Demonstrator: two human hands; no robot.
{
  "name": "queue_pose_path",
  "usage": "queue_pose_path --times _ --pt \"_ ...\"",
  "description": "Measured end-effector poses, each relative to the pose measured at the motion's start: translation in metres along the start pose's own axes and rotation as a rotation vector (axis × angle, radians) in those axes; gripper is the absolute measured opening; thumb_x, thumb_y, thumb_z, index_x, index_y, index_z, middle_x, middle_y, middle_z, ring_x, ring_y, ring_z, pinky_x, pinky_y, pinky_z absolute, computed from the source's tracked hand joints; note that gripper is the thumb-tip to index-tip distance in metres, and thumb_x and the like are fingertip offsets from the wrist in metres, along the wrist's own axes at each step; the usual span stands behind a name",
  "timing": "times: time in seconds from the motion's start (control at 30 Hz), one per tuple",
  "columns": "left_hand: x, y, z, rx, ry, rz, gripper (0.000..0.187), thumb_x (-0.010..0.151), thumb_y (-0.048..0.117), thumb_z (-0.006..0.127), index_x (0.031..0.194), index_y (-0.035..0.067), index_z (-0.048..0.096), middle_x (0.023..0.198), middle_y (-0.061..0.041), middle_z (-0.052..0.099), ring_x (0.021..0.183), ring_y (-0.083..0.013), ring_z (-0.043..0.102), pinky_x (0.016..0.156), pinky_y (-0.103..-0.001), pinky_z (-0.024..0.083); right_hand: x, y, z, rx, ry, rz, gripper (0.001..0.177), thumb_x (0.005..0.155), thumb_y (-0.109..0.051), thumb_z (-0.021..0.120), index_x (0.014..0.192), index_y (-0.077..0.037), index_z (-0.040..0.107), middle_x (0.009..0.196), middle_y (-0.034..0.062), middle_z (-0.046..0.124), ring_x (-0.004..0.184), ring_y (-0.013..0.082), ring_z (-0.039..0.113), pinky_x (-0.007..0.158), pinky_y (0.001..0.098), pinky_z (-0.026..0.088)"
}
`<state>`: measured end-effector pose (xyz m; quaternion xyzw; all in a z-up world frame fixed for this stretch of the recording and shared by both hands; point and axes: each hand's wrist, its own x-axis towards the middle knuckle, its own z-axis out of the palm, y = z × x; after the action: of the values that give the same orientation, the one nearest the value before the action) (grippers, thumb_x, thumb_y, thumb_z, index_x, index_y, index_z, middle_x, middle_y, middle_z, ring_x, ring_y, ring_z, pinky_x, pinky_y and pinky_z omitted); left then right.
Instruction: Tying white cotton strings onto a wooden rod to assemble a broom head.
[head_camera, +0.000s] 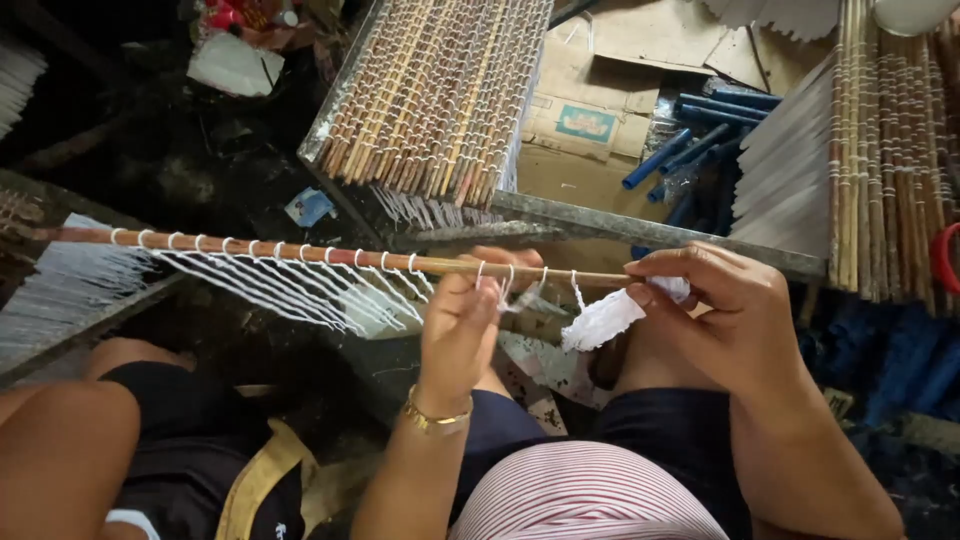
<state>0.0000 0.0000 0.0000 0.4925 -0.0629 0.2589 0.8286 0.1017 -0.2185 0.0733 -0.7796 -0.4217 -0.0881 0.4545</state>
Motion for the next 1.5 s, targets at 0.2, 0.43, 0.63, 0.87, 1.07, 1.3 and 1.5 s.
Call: queue_pose_path --times 0.2,0.43,0.63,0.87,1.07,1.3,1.5 --pt "0.000 -0.040 -0.002 -0.420 -0.123 0.024 0.022 0.111 0.023 0.054 0.114 0.008 0.068 0.107 -0.007 0.073 0.105 -0.0261 0.069 0.098 -0.037 0.056 0.001 -0.002 0.001 0.027 0.027 0.010 0.009 0.093 -0.008 0.077 0.102 -0.008 0.075 0.083 0.0018 0.071 0.061 0.0098 0.054 0.055 0.0230 0.042" --pt "0.016 -0.025 0.057 -1.076 0.080 -0.089 0.037 0.104 0.028 0.047 0.071 0.014 0.053 0.074 0.001 0.046 0.065 -0.0119 0.047 0.060 -0.023 0.044 0.000 0.000 0.013 -0.034 0.071 0.058 0.009 0.094 -0.009 0.077 0.103 -0.006 0.075 0.084 0.0009 0.069 0.056 0.0081 0.049 0.054 0.0224 0.040" --pt "0.023 -0.020 0.043 -0.935 0.490 -0.100 0.033 0.099 0.044 0.057 0.077 0.021 0.065 0.060 0.007 0.044 0.053 -0.0099 0.041 0.052 -0.025 0.040 -0.008 0.011 0.014 -0.103 0.114 0.121 0.005 0.097 -0.008 0.077 0.101 -0.006 0.075 0.093 0.0032 0.073 0.062 0.0110 0.050 0.063 0.0250 0.040" --pt "0.029 -0.025 0.040 -0.932 0.424 -0.071 0.030 0.101 0.036 0.055 0.077 0.021 0.064 0.063 0.007 0.046 0.053 -0.0068 0.041 0.051 -0.021 0.039 -0.006 0.018 0.007 -0.123 0.141 0.057 0.007 0.098 -0.002 0.078 0.103 -0.001 0.072 0.083 0.0058 0.063 0.063 0.0146 0.044 0.067 0.0294 0.038" --pt "-0.008 -0.106 -0.028 -0.830 -0.013 -0.150 0.046 0.103 0.047 0.051 0.072 0.013 0.048 0.075 0.001 0.044 0.072 -0.0141 0.049 0.070 -0.026 0.048 0.003 0.013 -0.032 -0.243 0.130 0.008 0.008 0.102 -0.005 0.081 0.105 0.001 0.076 0.084 0.0096 0.066 0.062 0.0158 0.047 0.063 0.0292 0.036" --pt "-0.079 -0.193 -0.098 -0.641 0.466 -0.445 0.039 0.102 0.042 0.061 0.074 0.017 0.051 0.068 0.003 0.048 0.061 -0.0108 0.048 0.056 -0.025 0.042 0.003 0.004 -0.054 -0.337 0.157 -0.037 0.012 0.108 0.001 0.086 0.111 0.009 0.077 0.093 0.0139 0.070 0.065 0.0176 0.045 0.066 0.0323 0.035" --pt "-0.052 -0.095 -0.025 -0.040 0.543 -0.377 0.020 0.105 0.032 0.059 0.104 0.013 0.062 0.079 0.002 0.053 0.067 -0.0091 0.052 0.059 -0.023 0.049 0.003 -0.004 -0.044 -0.308 0.137 -0.051 0.011 0.105 0.000 0.082 0.103 0.008 0.075 0.089 0.0161 0.069 0.064 0.0201 0.049 0.064 0.0343 0.038"
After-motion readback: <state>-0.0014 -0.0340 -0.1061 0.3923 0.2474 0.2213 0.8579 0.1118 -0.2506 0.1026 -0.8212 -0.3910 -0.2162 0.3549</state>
